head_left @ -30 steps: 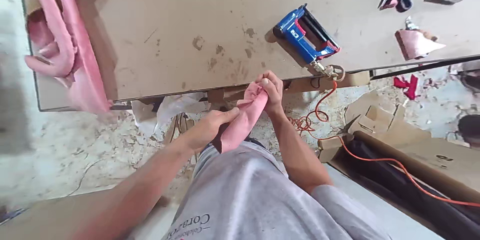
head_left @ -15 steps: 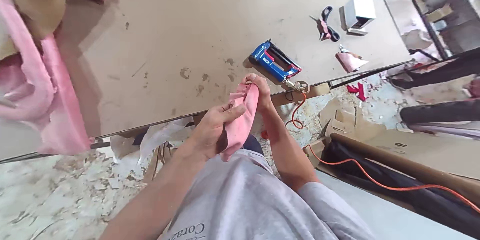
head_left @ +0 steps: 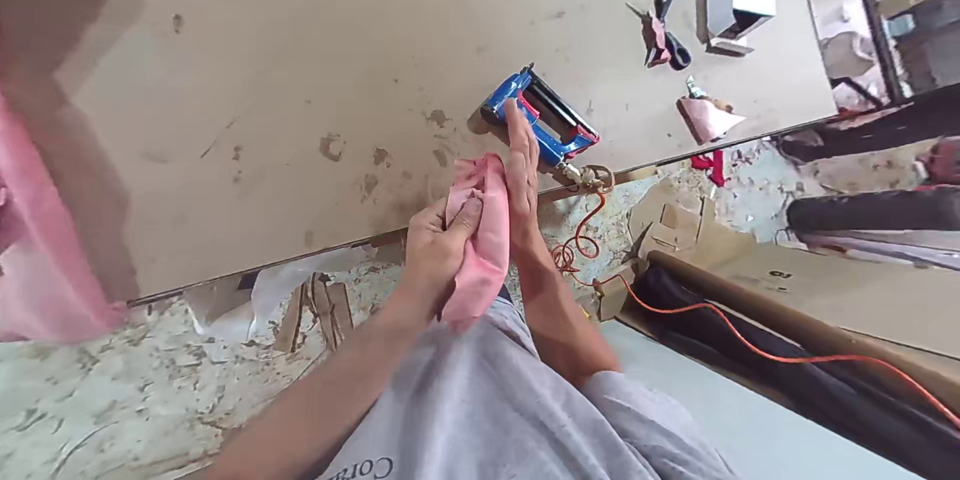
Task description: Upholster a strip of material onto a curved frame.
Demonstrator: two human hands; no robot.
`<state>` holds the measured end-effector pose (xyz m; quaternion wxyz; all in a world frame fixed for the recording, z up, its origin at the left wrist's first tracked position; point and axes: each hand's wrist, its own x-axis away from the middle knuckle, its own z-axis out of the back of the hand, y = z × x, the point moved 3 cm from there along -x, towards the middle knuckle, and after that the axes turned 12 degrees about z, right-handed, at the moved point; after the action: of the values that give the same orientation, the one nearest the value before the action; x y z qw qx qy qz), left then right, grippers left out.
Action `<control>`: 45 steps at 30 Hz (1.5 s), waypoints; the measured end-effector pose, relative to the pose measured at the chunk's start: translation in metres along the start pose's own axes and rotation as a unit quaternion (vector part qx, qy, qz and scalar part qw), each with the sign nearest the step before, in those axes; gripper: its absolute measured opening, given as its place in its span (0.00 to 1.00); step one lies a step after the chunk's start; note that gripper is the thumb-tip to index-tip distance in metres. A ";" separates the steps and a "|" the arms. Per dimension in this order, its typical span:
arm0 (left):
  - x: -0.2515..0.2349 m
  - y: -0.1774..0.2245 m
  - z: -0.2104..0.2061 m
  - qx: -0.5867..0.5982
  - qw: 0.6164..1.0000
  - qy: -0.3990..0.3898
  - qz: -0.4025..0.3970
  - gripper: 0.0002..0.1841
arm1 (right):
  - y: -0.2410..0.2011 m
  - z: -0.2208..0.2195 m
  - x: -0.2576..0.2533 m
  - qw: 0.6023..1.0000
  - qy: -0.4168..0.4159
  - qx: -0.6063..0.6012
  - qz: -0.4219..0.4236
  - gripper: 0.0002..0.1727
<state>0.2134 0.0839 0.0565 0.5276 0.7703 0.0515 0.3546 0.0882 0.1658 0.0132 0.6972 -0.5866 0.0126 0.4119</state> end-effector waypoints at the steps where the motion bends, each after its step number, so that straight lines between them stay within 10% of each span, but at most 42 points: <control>1: -0.003 0.001 -0.002 -0.026 0.999 0.021 -0.020 0.07 | -0.012 0.000 0.004 0.999 -0.015 0.020 0.037 0.47; 7: -0.006 0.011 0.014 -0.066 0.994 0.074 0.039 0.09 | -0.120 -0.020 0.054 0.966 -0.123 -0.096 0.205 0.50; 10: 0.001 0.003 0.014 -0.012 0.999 0.022 0.029 0.08 | -0.068 0.017 0.033 0.995 -0.015 -0.053 0.081 0.46; 13: 0.009 -0.003 0.015 0.023 0.999 0.011 0.040 0.09 | -0.029 -0.002 0.024 0.996 -0.075 0.011 0.050 0.50; 19: 0.007 -0.027 0.048 -0.065 0.992 0.024 0.103 0.08 | -0.114 -0.010 0.062 0.943 -0.243 -0.120 0.191 0.48; 22: -0.001 -0.038 0.059 -0.111 0.987 0.019 0.118 0.11 | -0.045 0.054 0.009 0.972 -0.173 0.149 0.050 0.28; 25: -0.011 -0.058 0.057 -0.162 0.978 -0.001 0.129 0.14 | 0.060 0.065 -0.040 0.854 -0.285 0.420 -0.118 0.47; 31: -0.004 -0.080 0.029 -0.158 0.973 -0.028 0.163 0.15 | 0.143 0.060 -0.072 0.767 -0.416 0.451 -0.189 0.52; 37: -0.017 -0.113 0.016 -0.062 0.979 -0.026 0.193 0.18 | 0.040 0.084 -0.125 0.755 -0.481 0.321 -0.310 0.12; 40: -0.029 -0.118 0.002 -0.006 0.970 -0.059 0.237 0.19 | -0.046 0.080 -0.139 0.694 -0.501 0.205 -0.474 0.12; 45: -0.042 -0.122 -0.023 0.029 0.959 -0.086 0.269 0.19 | -0.093 0.048 -0.144 0.582 -0.621 0.238 -0.468 0.10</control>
<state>0.2042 0.1361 -0.0629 0.3926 0.7984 -0.1927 0.4138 0.0257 0.1277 0.1753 0.7455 0.0744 -0.6025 0.2752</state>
